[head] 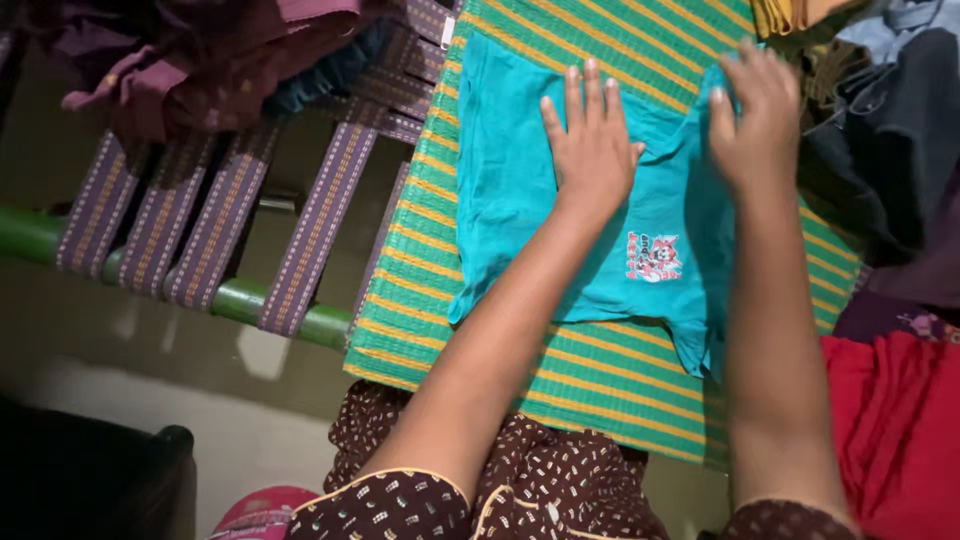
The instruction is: The person folds a peach-colored cloth and places it on a stack. They then pick up a teal t-shirt, smooth it out, fold the sleeves inward, and fold the shirt into a compact rectangle. Finally, they pick up a maroon cloth and begin to fold it.
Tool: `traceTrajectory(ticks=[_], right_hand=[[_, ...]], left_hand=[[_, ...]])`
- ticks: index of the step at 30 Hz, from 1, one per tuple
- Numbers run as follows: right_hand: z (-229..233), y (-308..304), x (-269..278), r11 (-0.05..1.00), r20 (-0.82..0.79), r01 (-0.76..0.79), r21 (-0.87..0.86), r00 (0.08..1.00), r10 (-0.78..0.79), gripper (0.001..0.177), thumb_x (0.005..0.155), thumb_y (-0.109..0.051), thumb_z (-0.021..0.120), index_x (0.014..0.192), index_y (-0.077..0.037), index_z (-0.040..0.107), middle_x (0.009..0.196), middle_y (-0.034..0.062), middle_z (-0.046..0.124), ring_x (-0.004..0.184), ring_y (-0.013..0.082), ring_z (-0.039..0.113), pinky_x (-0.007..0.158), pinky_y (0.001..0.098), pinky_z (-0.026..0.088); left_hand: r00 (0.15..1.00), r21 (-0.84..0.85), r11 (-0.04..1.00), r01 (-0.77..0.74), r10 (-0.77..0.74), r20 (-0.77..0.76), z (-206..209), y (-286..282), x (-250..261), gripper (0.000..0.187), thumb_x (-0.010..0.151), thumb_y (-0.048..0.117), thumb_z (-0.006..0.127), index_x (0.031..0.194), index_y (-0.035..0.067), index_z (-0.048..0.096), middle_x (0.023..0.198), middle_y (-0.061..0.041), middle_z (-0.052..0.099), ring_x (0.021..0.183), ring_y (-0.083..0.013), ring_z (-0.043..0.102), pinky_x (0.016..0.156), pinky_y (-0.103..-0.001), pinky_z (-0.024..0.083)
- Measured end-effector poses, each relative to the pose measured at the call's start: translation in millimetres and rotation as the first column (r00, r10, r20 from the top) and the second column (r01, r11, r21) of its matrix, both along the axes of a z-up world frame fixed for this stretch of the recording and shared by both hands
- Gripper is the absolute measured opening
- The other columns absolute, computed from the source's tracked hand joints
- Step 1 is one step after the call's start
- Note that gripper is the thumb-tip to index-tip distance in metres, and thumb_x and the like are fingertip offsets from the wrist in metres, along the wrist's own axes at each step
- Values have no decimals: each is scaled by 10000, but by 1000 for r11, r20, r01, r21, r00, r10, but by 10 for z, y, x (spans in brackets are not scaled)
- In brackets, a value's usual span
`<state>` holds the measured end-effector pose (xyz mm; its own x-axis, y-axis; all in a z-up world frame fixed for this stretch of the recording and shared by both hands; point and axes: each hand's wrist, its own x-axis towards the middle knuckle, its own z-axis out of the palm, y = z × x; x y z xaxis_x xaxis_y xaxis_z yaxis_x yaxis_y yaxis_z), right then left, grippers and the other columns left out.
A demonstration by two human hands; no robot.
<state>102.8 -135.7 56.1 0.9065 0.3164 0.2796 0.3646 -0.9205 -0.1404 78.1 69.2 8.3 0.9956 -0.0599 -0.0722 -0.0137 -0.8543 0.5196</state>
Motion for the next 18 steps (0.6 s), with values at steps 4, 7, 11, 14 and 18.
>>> traceTrajectory(ticks=[4, 7, 11, 14, 18], right_hand=[[-225, -219, 479, 960, 36, -39, -278, 998, 51, 449, 813, -42, 753, 1261, -78, 758, 1372, 179, 693, 1324, 472, 538, 1048, 538, 436], [-224, -516, 527, 951, -89, 47, -306, 993, -77, 251, 865, -41, 779, 1087, -152, 813, 1141, 134, 727, 1222, 385, 608, 1060, 499, 495], [-123, -801, 449, 937, 48, 156, -313, 988, -148, 213, 841, -34, 807, 1018, -152, 821, 1068, 132, 727, 1147, 394, 603, 986, 493, 504], [-52, -819, 363, 934, 81, 234, -272, 972, -220, 249, 799, -33, 826, 1020, -148, 821, 1054, 164, 697, 1102, 422, 592, 942, 505, 499], [-130, -670, 361, 932, 206, 267, -243, 954, -220, 270, 776, 15, 787, 1015, -111, 801, 1070, 149, 691, 1114, 408, 583, 931, 508, 474]], left_hand=[[1000, -4, 1000, 7, -7, 3, 21, 20, -2, 916, 871, 557, 694, 1583, 77, 374, 1696, -179, 169, 1579, -362, 128, 1242, -650, 130], [1000, -6, 1000, 5, -5, -10, 29, 30, 3, 922, 879, 569, 681, 1586, 73, 358, 1697, -177, 152, 1581, -364, 116, 1243, -645, 125], [999, -50, 999, -19, 17, -39, 10, 4, 29, 922, 896, 587, 651, 1593, 69, 340, 1709, -149, 141, 1593, -330, 107, 1261, -616, 114], [998, -83, 994, -68, 67, -19, -33, -28, 42, 917, 907, 582, 634, 1596, 58, 333, 1708, -142, 138, 1592, -302, 108, 1268, -596, 106], [992, -71, 990, -123, 124, 11, -78, -1, 91, 871, 930, 545, 617, 1597, 57, 340, 1710, -132, 152, 1594, -292, 143, 1277, -582, 126]])
